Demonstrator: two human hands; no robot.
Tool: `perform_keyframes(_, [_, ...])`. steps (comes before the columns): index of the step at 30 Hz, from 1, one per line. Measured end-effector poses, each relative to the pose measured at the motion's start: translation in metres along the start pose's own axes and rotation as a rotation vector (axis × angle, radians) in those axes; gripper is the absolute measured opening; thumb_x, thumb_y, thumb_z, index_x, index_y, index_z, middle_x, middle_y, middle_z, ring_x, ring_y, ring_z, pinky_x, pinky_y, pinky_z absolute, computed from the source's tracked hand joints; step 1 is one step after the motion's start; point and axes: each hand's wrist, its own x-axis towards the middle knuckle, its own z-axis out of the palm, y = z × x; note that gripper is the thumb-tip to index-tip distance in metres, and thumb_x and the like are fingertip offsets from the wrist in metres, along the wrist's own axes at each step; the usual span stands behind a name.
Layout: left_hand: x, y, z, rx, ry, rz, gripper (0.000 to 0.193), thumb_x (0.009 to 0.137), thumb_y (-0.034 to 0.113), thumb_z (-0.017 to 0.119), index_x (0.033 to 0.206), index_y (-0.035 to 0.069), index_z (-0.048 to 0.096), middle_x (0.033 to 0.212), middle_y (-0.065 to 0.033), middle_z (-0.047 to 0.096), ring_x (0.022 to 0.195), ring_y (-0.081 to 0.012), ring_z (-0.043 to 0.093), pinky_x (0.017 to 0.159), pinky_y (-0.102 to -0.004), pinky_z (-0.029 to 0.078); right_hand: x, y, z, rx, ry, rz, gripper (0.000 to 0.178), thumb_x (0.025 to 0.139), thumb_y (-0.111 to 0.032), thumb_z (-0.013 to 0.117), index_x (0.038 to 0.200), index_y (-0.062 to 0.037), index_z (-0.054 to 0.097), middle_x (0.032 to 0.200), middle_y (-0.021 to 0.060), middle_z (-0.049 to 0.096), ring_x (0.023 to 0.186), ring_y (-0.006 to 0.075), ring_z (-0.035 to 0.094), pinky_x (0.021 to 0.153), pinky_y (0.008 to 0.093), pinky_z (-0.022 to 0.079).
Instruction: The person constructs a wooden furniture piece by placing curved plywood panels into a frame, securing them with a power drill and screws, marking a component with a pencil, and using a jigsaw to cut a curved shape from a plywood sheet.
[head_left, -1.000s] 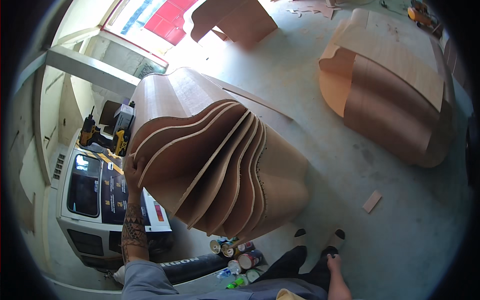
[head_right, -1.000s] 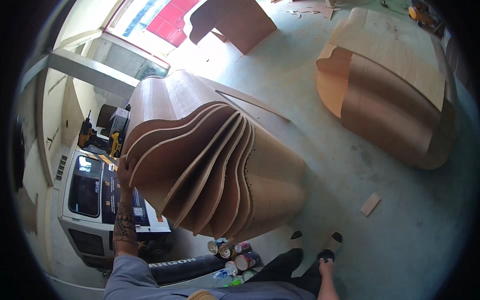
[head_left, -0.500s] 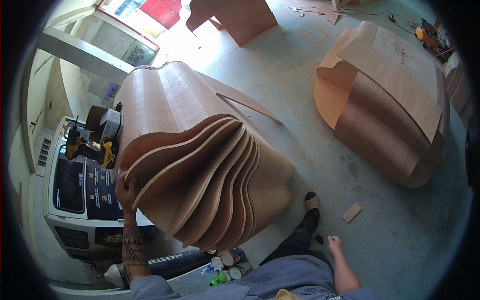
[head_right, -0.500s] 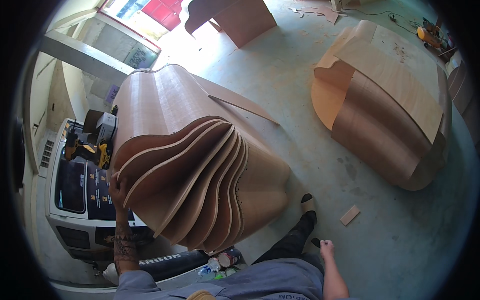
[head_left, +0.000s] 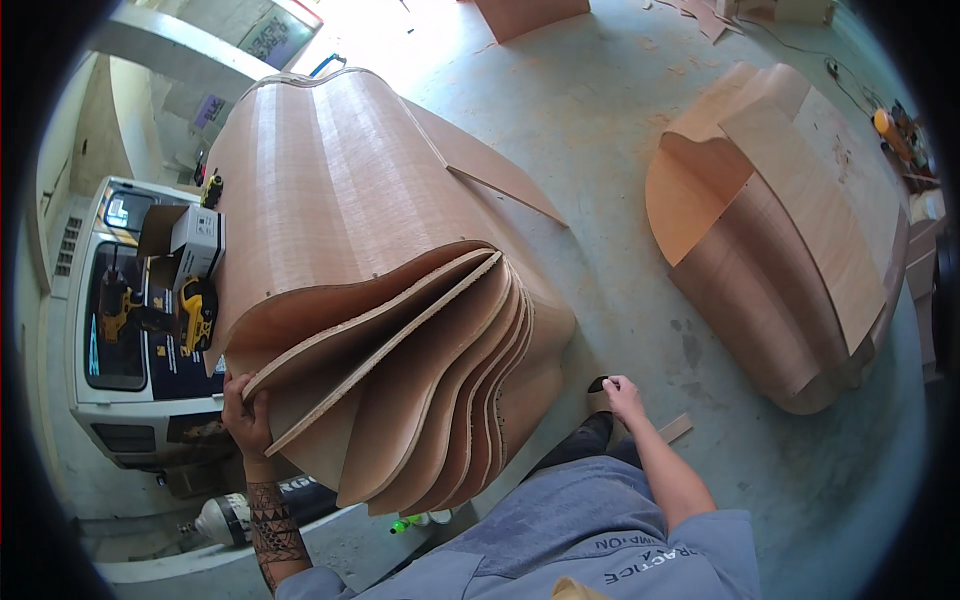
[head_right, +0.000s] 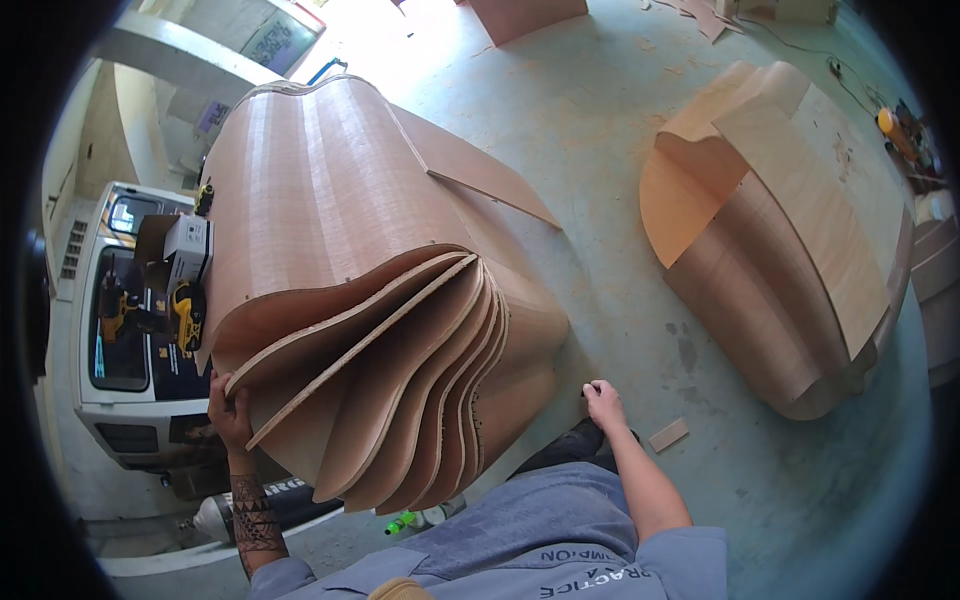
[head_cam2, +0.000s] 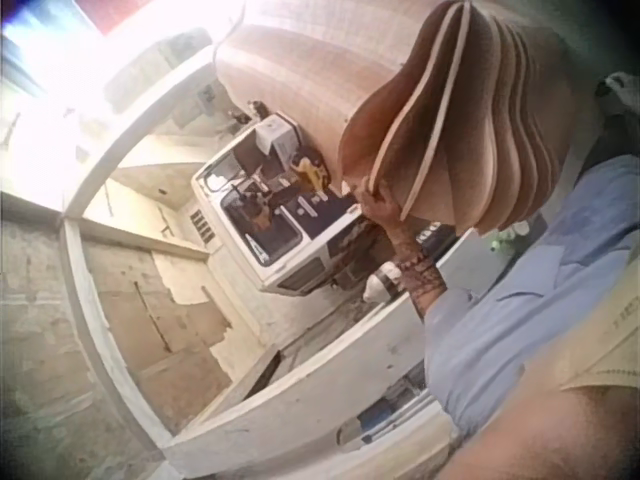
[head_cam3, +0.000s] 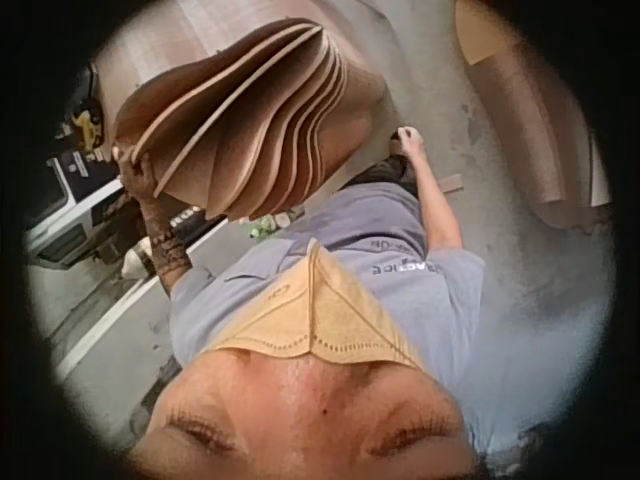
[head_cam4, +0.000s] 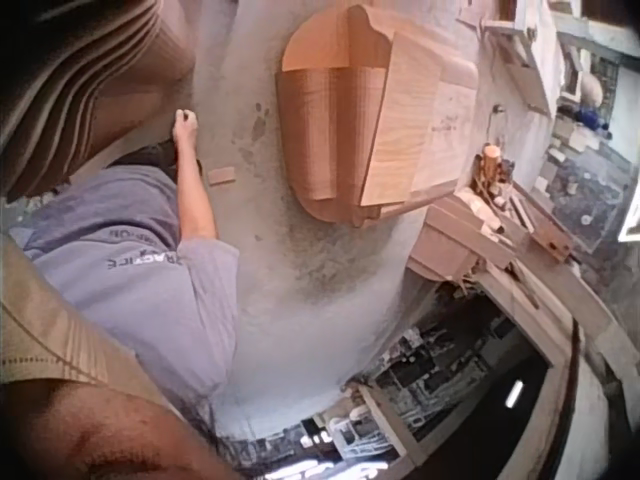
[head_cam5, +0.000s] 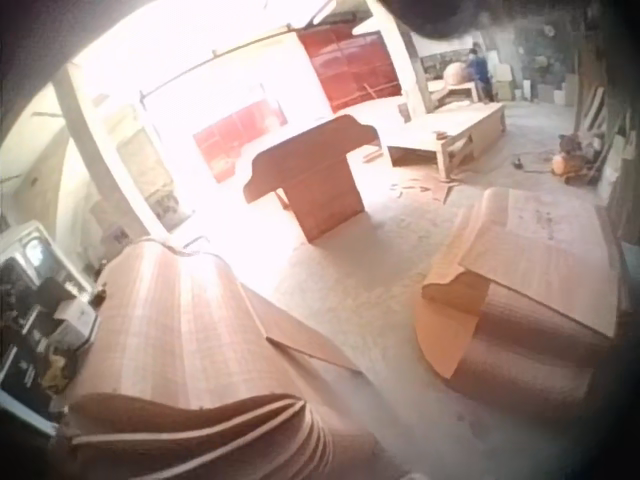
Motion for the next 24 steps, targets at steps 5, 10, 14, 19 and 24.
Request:
perform_keyframes(5, [0.001, 0.020, -0.005, -0.037, -0.017, -0.115, 0.057, 0.092, 0.019, 0.082, 0.143, 0.005, 0.063, 0.107, -0.0118, 0.074, 0.106, -0.0307, 0.072, 0.124, -0.0504, 0.038, 0.011, -0.025, -0.037, -0.106, -0.062, -0.060, 0.048, 0.102, -0.040, 0.068, 0.129, -0.0001, 0.073, 0.121, 0.0213, 0.077, 0.115, 0.0326, 0.074, 0.101, 0.0421, 0.056])
perform_keyframes(10, [0.009, 0.030, -0.018, 0.145, -0.108, 0.005, 0.045, 0.091, 0.015, 0.083, 0.132, 0.006, 0.070, 0.105, -0.0099, 0.074, 0.108, -0.0306, 0.070, 0.118, -0.0493, 0.043, 0.030, 0.000, -0.094, -0.216, -0.079, -0.013, 0.050, 0.100, -0.042, 0.068, 0.126, -0.0005, 0.074, 0.124, 0.0234, 0.077, 0.119, 0.0374, 0.072, 0.104, 0.0451, 0.055])
perform_keyframes(14, [0.029, 0.056, -0.035, -0.176, -0.185, -0.291, 0.015, 0.093, 0.006, 0.081, 0.105, 0.001, 0.074, 0.100, -0.0085, 0.074, 0.103, -0.0194, 0.069, 0.112, -0.0420, 0.046, 0.069, 0.056, -0.161, -0.238, -0.006, 0.064, 0.044, 0.101, -0.039, 0.069, 0.120, 0.0003, 0.076, 0.108, 0.0160, 0.076, 0.102, 0.0291, 0.072, 0.093, 0.0405, 0.055])
perform_keyframes(19, [0.092, 0.134, -0.098, -0.187, -0.077, -0.149, 0.015, 0.099, 0.011, 0.079, 0.107, 0.000, 0.072, 0.099, -0.0044, 0.074, 0.092, -0.0103, 0.066, 0.085, -0.0278, 0.054, 0.122, 0.132, -0.270, -0.119, 0.037, 0.234, 0.034, 0.106, -0.038, 0.065, 0.112, -0.0052, 0.071, 0.076, 0.0027, 0.065, 0.060, 0.0141, 0.062, 0.049, 0.0319, 0.045])
perform_keyframes(24, [0.123, 0.193, -0.116, -0.305, 0.314, -0.474, 0.030, 0.105, 0.024, 0.075, 0.125, 0.002, 0.070, 0.112, -0.0047, 0.075, 0.097, -0.0117, 0.071, 0.083, -0.0298, 0.058, 0.171, 0.078, -0.315, -0.023, -0.092, 0.335, 0.034, 0.108, -0.040, 0.062, 0.118, -0.0079, 0.066, 0.075, 0.0026, 0.062, 0.053, 0.0132, 0.056, 0.041, 0.0295, 0.038])
